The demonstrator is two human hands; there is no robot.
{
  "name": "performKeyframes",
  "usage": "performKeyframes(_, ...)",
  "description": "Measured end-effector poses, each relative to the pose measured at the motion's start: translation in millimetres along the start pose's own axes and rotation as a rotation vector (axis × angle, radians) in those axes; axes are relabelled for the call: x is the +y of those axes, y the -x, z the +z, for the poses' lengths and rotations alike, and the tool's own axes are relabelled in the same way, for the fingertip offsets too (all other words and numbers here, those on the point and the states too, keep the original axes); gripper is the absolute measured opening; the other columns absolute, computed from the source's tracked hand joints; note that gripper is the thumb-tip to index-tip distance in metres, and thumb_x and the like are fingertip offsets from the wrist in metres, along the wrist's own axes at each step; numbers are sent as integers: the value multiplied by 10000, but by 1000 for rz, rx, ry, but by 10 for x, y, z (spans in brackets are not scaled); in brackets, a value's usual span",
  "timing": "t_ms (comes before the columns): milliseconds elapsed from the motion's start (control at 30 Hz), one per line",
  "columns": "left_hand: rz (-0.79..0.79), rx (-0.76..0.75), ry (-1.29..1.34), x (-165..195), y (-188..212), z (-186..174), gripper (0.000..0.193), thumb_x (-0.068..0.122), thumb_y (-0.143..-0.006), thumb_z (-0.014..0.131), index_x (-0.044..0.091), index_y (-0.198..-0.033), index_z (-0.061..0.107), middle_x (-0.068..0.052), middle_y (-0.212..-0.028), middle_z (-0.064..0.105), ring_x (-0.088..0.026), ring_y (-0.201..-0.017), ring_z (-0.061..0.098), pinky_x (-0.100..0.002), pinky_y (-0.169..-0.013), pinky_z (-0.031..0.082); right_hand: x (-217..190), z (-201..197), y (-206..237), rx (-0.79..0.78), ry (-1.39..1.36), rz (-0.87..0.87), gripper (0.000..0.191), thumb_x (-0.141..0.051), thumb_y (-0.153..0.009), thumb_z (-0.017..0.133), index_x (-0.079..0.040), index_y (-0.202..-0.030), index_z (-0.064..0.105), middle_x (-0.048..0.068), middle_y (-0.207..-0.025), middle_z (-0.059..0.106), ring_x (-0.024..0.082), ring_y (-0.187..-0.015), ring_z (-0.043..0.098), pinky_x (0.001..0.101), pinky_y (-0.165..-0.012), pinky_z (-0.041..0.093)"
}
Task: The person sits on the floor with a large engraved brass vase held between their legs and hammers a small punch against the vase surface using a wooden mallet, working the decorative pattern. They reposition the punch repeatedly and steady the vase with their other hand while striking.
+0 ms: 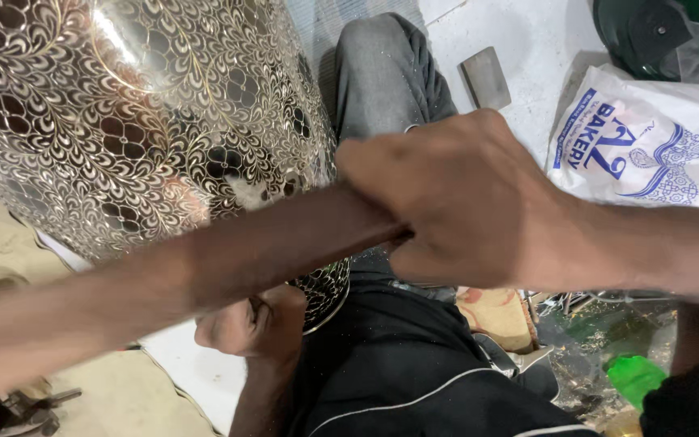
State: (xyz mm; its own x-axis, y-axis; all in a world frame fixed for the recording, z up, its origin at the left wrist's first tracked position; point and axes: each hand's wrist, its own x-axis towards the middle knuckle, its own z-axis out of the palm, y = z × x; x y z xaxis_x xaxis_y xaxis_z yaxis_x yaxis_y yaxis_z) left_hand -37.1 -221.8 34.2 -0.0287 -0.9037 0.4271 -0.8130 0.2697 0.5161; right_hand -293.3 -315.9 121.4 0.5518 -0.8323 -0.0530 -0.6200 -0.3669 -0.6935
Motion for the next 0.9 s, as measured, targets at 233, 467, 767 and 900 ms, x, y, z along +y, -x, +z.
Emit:
performKeyframes(233, -68, 3, 12, 67, -34, 5, 139, -78, -824, 567, -71, -882, 693, -123, -707, 672, -168, -507, 560, -299, -486, 462, -99, -71, -120, -5, -157, 24, 327, -101, -664, 723, -48, -930, 541, 81, -728, 623, 295, -641, 661, 420, -510, 456)
performKeyframes(467, -51, -40, 11, 177, -88, -36, 188, -27, -854, 587, -85, -995, 697, -123, -754, 676, -205, -564, 622, -327, -555, 521, -161, 62, -127, 30, -35, 31, 317, -152, -725, 757, -81, -962, 558, 51, -715, 622, 235, -578, 669, 377, -492, 478)
performKeyframes(767, -20, 42, 15, 52, -10, 36, 156, -30, -920, 600, -117, -1007, 696, -162, -790, 707, -224, -581, 659, -327, -553, 532, -122, 116, -51, -5, 205, 22, 378, -181, -627, 742, -71, -952, 581, 75, -717, 613, 270, -541, 633, 406, -390, 447)
performKeyframes(900, -3, 48, 21, -16, 50, 40, 134, 5, -901, 583, -91, -915, 675, -171, -797, 699, -236, -564, 639, -338, -560, 523, -111, 81, -67, -231, -14, 262, 253, -116, -701, 723, -128, -909, 579, 27, -660, 615, 217, -517, 605, 393, -427, 478)
